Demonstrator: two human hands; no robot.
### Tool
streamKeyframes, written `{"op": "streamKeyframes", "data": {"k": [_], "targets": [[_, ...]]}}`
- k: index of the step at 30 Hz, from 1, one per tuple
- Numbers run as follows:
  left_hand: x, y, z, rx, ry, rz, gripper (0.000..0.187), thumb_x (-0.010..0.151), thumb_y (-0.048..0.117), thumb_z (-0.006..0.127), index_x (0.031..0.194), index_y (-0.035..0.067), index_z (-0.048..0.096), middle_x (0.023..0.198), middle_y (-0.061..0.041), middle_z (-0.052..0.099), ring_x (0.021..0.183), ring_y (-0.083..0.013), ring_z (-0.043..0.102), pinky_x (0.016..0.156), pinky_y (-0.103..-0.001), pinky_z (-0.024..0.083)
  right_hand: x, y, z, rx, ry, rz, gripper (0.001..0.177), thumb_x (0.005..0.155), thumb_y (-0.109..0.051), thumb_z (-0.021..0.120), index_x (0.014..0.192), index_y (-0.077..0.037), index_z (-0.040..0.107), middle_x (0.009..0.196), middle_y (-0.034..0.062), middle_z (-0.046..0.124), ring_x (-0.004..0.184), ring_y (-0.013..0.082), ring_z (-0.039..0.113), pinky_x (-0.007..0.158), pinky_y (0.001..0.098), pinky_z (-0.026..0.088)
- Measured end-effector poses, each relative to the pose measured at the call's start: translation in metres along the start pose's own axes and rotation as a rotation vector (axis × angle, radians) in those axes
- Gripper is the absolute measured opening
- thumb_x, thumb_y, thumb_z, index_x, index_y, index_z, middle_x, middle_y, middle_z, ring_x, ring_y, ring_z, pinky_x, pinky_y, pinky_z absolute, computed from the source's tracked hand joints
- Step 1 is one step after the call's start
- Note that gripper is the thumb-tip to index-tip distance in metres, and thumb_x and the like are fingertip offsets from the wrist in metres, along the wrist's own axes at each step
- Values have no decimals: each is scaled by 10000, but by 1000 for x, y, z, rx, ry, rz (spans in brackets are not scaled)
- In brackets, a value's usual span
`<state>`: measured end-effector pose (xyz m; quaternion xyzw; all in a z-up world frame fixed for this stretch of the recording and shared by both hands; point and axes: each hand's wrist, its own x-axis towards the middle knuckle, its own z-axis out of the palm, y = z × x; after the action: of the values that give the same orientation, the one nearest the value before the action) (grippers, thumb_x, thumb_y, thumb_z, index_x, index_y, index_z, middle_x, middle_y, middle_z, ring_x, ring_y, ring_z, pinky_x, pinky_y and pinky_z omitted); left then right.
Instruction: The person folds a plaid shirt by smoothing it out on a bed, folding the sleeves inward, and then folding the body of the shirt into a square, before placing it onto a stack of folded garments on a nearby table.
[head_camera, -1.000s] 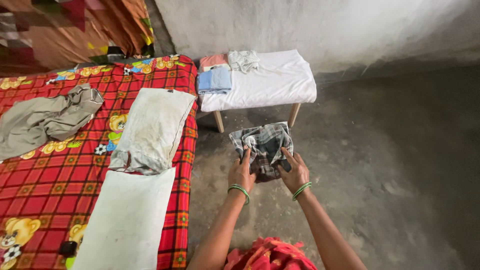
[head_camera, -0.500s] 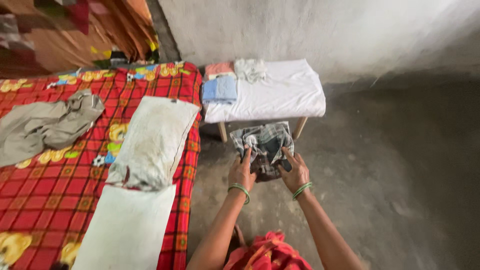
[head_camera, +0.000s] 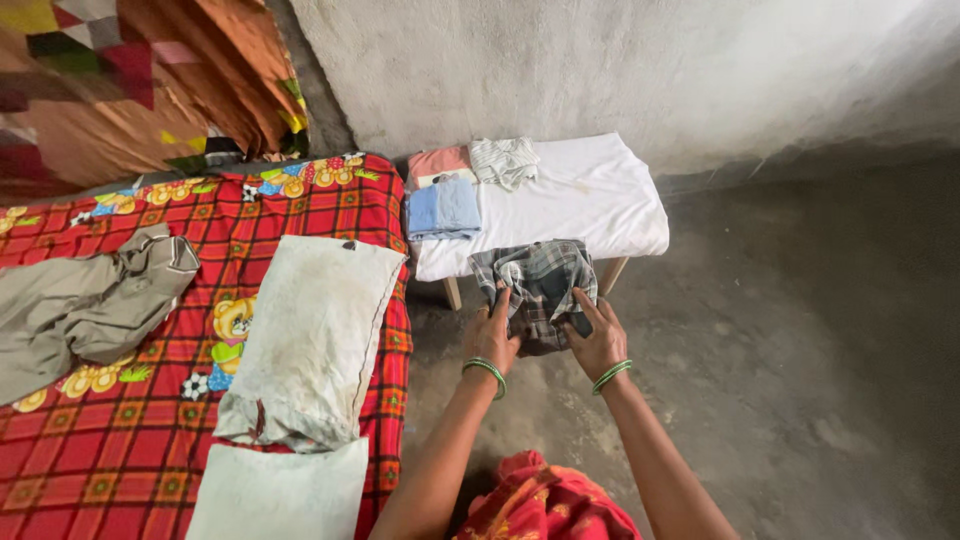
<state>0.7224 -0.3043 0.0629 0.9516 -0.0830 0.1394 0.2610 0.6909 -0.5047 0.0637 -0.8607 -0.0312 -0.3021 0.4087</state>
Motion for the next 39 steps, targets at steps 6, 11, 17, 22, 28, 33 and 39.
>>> {"op": "streamKeyframes", "data": {"k": [6, 11, 17, 22, 28, 33, 39], "targets": [[47, -3, 1, 64, -60, -56, 971, 761, 138, 827, 1581, 293, 330, 1408, -295, 535, 1272, -451, 546, 1038, -496, 474, 44, 14, 22, -8, -17, -2, 709, 746, -138, 835, 1414, -186, 602, 1267, 146, 660, 1102, 348, 665, 915, 435, 549], [91, -10, 16, 77, -43, -63, 982, 767, 162, 838, 1587, 283, 313, 1434, -292, 520, 1303, -437, 533, 1072, -476, 461, 96, 30, 37, -33, -95, 26, 717, 768, -167, 853, 1438, -186, 597, 1176, 171, 660, 1058, 372, 656, 912, 448, 547], [161, 4, 19, 72, -1, -115, 995, 747, 181, 858, 1579, 265, 318, 1447, -302, 505, 1288, -448, 538, 1053, -477, 474, 171, 48, 47, 6, -86, -111, 722, 749, -121, 843, 1427, -153, 596, 1231, 203, 656, 1079, 409, 640, 895, 472, 539], [191, 15, 29, 32, 99, -111, 989, 741, 184, 871, 1573, 241, 338, 1405, -315, 533, 1277, -462, 545, 1067, -477, 465, 216, 69, 53, 99, -96, -203, 718, 740, -95, 828, 1421, -128, 603, 1221, 208, 655, 1069, 396, 649, 889, 458, 543], [214, 15, 39, 56, 103, -105, 1027, 719, 196, 880, 1578, 202, 316, 1387, -303, 559, 1280, -452, 548, 1064, -476, 462, 238, 88, 67, 94, -164, -163, 710, 757, -106, 842, 1426, -122, 608, 1157, 215, 657, 1046, 402, 648, 889, 462, 540], [231, 18, 46, 87, 46, -207, 1006, 754, 246, 890, 1584, 268, 321, 1432, -305, 514, 1301, -439, 538, 1065, -465, 478, 253, 102, 79, 62, -183, -124, 724, 738, -126, 859, 1417, -143, 608, 1213, 253, 636, 1070, 423, 644, 894, 463, 542], [266, 13, 54, 92, -96, -294, 966, 798, 248, 855, 1580, 320, 293, 1492, -253, 466, 1291, -429, 537, 1033, -488, 486, 273, 120, 99, 49, -202, -55, 717, 755, -162, 862, 1423, -168, 602, 1270, 254, 630, 1110, 424, 647, 911, 463, 545]]}}
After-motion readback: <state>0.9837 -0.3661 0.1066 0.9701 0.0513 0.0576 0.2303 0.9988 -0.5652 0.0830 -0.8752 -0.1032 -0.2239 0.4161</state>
